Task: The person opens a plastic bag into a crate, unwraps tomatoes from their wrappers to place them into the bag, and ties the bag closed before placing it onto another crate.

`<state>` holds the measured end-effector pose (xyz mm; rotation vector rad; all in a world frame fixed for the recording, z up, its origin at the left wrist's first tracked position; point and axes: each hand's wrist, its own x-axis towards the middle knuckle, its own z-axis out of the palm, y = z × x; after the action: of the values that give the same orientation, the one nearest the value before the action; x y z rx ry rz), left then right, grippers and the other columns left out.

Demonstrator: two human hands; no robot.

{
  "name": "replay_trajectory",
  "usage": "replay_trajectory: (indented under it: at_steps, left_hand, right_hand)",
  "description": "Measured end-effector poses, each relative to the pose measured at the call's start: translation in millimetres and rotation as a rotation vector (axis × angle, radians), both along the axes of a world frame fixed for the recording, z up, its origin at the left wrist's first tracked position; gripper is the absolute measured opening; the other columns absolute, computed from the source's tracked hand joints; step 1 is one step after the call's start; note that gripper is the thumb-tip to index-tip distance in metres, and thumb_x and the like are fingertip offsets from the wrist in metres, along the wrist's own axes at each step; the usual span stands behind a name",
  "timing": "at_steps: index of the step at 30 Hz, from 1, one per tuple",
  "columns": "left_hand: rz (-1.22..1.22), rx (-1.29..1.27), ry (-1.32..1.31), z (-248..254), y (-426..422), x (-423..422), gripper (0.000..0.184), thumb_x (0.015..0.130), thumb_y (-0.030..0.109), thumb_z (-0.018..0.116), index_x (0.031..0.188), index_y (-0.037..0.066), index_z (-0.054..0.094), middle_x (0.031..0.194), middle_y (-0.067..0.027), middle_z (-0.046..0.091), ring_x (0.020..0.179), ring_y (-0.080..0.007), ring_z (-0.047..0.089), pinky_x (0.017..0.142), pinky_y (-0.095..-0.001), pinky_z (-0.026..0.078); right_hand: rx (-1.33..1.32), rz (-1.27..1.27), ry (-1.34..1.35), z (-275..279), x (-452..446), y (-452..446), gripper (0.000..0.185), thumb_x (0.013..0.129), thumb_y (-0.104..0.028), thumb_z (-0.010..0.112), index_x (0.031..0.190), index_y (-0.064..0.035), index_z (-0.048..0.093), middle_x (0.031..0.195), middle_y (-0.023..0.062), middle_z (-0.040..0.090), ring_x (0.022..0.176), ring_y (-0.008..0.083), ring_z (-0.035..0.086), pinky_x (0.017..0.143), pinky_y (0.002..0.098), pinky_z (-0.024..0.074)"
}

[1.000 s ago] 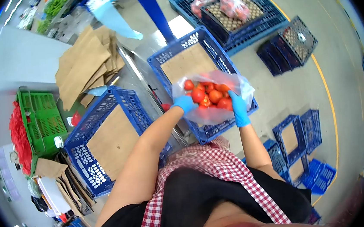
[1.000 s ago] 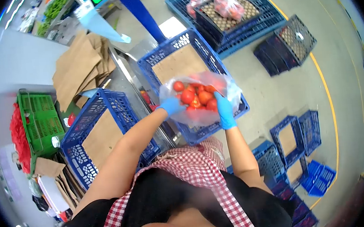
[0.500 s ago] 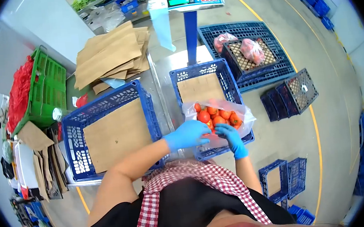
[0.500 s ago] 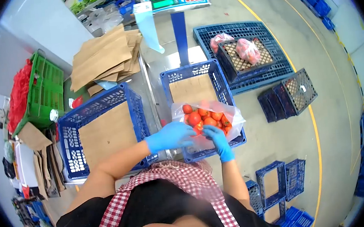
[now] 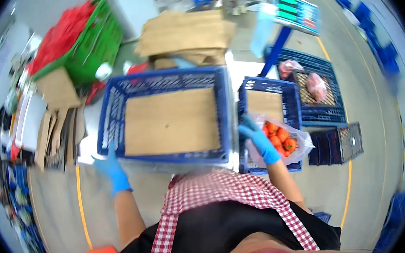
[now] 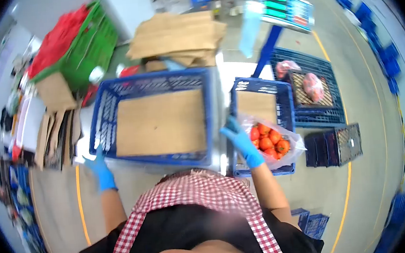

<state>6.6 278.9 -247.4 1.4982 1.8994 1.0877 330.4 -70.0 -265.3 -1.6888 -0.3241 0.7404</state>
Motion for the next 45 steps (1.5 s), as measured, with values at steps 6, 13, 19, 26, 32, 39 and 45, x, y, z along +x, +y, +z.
replay_trajectory:
  at_steps: [6, 13, 19, 26, 32, 39, 45]
  left_hand:
    - [-0.251, -0.963, -0.854, -12.3, -77.9, 23.3, 0.057, 0.077, 0.043, 0.062, 0.121, 0.009, 0.047, 0.116, -0.0169, 0.047, 0.095, -0.0339, 0.053, 0.078, -0.0476, 0.047]
    - [-1.221, -0.505, -0.686, -0.2, -142.0, 109.1, 0.017, 0.080, -0.007, 0.054, 0.094, 0.003, 0.055, 0.098, -0.0108, 0.059, 0.095, -0.0210, 0.056, 0.084, -0.0372, 0.049]
    - [-0.749, -1.764, -0.488, 117.4, -239.9, 234.9, 0.041, 0.072, 0.018, 0.059, 0.108, -0.002, 0.056, 0.105, -0.0186, 0.060, 0.096, -0.0310, 0.057, 0.087, -0.0417, 0.044]
    - [-1.222, -1.564, -0.582, 77.1, -262.0, 322.7, 0.041, 0.073, 0.000, 0.051, 0.113, -0.010, 0.050, 0.113, -0.0224, 0.056, 0.101, -0.0302, 0.057, 0.093, -0.0393, 0.046]
    - [-1.629, -1.618, -0.250, 143.0, -392.1, 431.3, 0.032, 0.074, 0.000, 0.050, 0.105, -0.010, 0.053, 0.110, -0.0198, 0.057, 0.102, -0.0299, 0.056, 0.090, -0.0386, 0.048]
    - [-1.877, -1.908, 0.314, 50.3, -583.3, 508.3, 0.028, 0.070, 0.000, 0.055, 0.097, 0.001, 0.055, 0.097, -0.0134, 0.060, 0.094, -0.0302, 0.058, 0.080, -0.0433, 0.050]
    - [-1.909, -2.048, 0.856, -16.3, -732.4, 483.1, 0.020, 0.072, 0.002, 0.052, 0.091, -0.004, 0.056, 0.094, -0.0174, 0.060, 0.093, -0.0353, 0.057, 0.084, -0.0500, 0.049]
  right_hand:
    - [-0.173, 0.123, 0.236, 0.4, 23.5, 39.4, 0.031, 0.064, 0.001, 0.057, 0.095, 0.0006, 0.061, 0.076, 0.0058, 0.063, 0.062, 0.0158, 0.059, 0.061, 0.0249, 0.0479]
    - [-0.135, 0.055, -0.033, 97.1, 79.8, -48.2, 0.045, 0.063, -0.001, 0.052, 0.107, -0.0017, 0.052, 0.080, 0.0006, 0.053, 0.062, 0.0071, 0.047, 0.049, 0.0222, 0.0376]
    - [-0.138, -0.304, -0.050, 144.2, 69.1, -227.7, 0.068, 0.062, -0.003, 0.053, 0.130, -0.0010, 0.040, 0.111, 0.0048, 0.052, 0.097, 0.0161, 0.049, 0.089, 0.0282, 0.0399]
    - [0.022, -0.850, 0.104, 134.8, -32.8, -317.6, 0.069, 0.064, -0.004, 0.057, 0.130, -0.0028, 0.040, 0.099, 0.0095, 0.059, 0.080, 0.0130, 0.054, 0.068, 0.0263, 0.0435]
    - [-0.062, -1.316, 0.131, 156.5, -81.2, -373.0, 0.065, 0.064, -0.005, 0.058, 0.127, -0.0014, 0.044, 0.093, 0.0090, 0.061, 0.071, 0.0138, 0.058, 0.059, 0.0252, 0.0462]
    - [0.023, -1.912, 0.153, 112.0, -167.4, -418.6, 0.043, 0.061, 0.002, 0.055, 0.104, 0.0041, 0.054, 0.082, 0.0092, 0.058, 0.066, 0.0159, 0.057, 0.056, 0.0268, 0.0453]
    - [0.134, -2.297, 0.324, 57.1, -235.3, -420.7, 0.043, 0.056, 0.006, 0.055, 0.099, 0.0033, 0.057, 0.081, 0.0084, 0.059, 0.074, 0.0188, 0.056, 0.062, 0.0293, 0.0444]
